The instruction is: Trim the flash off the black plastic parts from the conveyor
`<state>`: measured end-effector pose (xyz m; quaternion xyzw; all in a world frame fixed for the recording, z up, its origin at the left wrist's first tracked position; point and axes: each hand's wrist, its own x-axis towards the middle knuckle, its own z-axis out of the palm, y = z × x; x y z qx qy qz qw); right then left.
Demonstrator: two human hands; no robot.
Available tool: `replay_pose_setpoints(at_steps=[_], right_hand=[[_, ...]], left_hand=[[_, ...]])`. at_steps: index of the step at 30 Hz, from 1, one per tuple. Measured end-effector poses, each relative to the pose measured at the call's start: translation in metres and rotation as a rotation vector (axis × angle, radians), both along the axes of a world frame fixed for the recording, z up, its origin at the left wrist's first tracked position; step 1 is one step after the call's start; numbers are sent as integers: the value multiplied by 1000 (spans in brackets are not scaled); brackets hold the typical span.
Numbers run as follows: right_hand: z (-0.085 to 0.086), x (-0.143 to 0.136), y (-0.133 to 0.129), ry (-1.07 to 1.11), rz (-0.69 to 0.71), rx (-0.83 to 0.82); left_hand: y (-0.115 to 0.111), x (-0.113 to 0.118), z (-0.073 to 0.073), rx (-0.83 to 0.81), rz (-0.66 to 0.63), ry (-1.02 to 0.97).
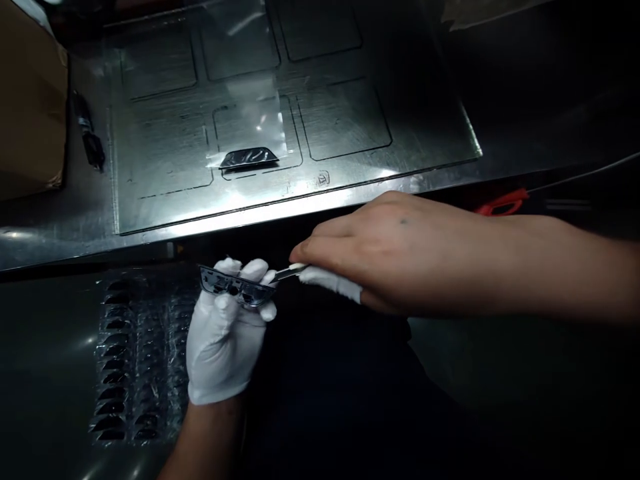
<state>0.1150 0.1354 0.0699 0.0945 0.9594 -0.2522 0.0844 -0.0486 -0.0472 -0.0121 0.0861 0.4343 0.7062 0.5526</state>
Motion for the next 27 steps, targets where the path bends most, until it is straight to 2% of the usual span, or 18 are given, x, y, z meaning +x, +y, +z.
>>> replay_pose_setpoints(at_steps=[5,12,19,27], right_hand=[[1,-8,-4,-98,78,83],[-4,-7,-8,-58,91,146],[-2,-5,-10,-59,133,215],[-4,-4,-20,28,69,259]], left_hand=[[-1,1,0,-4,3,33],[-2,-2,0,-23,25,100],[-2,-1,1,-50,43,147],[-5,6,-3,31,168,463]])
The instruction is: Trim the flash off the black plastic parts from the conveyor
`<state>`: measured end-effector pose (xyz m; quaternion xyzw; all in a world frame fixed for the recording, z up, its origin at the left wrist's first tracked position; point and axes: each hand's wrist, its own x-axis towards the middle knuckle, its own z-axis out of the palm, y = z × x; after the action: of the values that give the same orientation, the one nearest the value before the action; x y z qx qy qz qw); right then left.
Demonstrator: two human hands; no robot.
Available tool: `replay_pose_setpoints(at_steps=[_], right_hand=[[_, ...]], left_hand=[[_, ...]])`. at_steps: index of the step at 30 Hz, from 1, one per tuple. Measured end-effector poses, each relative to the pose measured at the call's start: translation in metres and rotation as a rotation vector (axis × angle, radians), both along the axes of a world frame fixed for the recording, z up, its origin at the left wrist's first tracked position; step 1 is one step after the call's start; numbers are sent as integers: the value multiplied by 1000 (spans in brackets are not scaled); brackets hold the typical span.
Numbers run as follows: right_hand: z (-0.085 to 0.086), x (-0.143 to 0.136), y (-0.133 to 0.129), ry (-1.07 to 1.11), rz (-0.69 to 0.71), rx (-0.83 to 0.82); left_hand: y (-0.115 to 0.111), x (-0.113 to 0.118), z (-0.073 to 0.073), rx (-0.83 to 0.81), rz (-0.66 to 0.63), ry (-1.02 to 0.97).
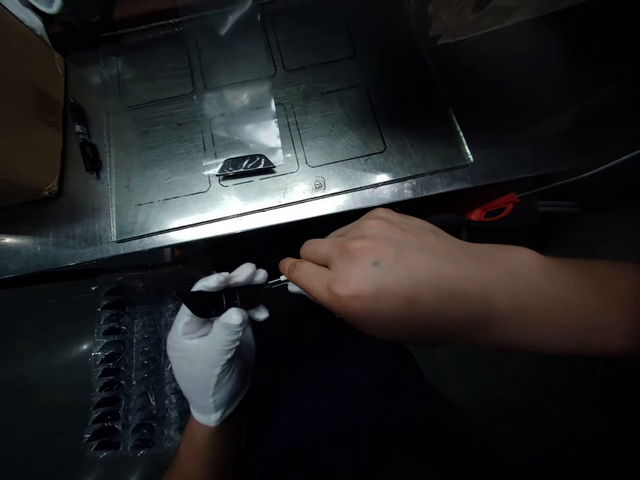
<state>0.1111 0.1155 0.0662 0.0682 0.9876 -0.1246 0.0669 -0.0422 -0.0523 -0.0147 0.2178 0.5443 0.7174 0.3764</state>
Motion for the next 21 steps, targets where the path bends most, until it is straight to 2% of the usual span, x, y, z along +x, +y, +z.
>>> replay_pose_setpoints(at_steps=[10,12,14,17,19,21], right_hand=[[-9,5,-9,94,-9,56],[-10,6,-9,116,-5,42],[-10,9,-3,161,-18,22],[-16,23,24,326,-125,-10],[-27,36,54,421,-301,20],[-46,46,88,437,-504,94]], left_hand=[[2,13,1,-29,68,151],[4,11,0,-27,57,86],[6,6,1,-3,4,-81],[8,-1,4,66,-91,-339],[9,-4,6,106,-131,-408],[9,-5,6,124,-157,-428]])
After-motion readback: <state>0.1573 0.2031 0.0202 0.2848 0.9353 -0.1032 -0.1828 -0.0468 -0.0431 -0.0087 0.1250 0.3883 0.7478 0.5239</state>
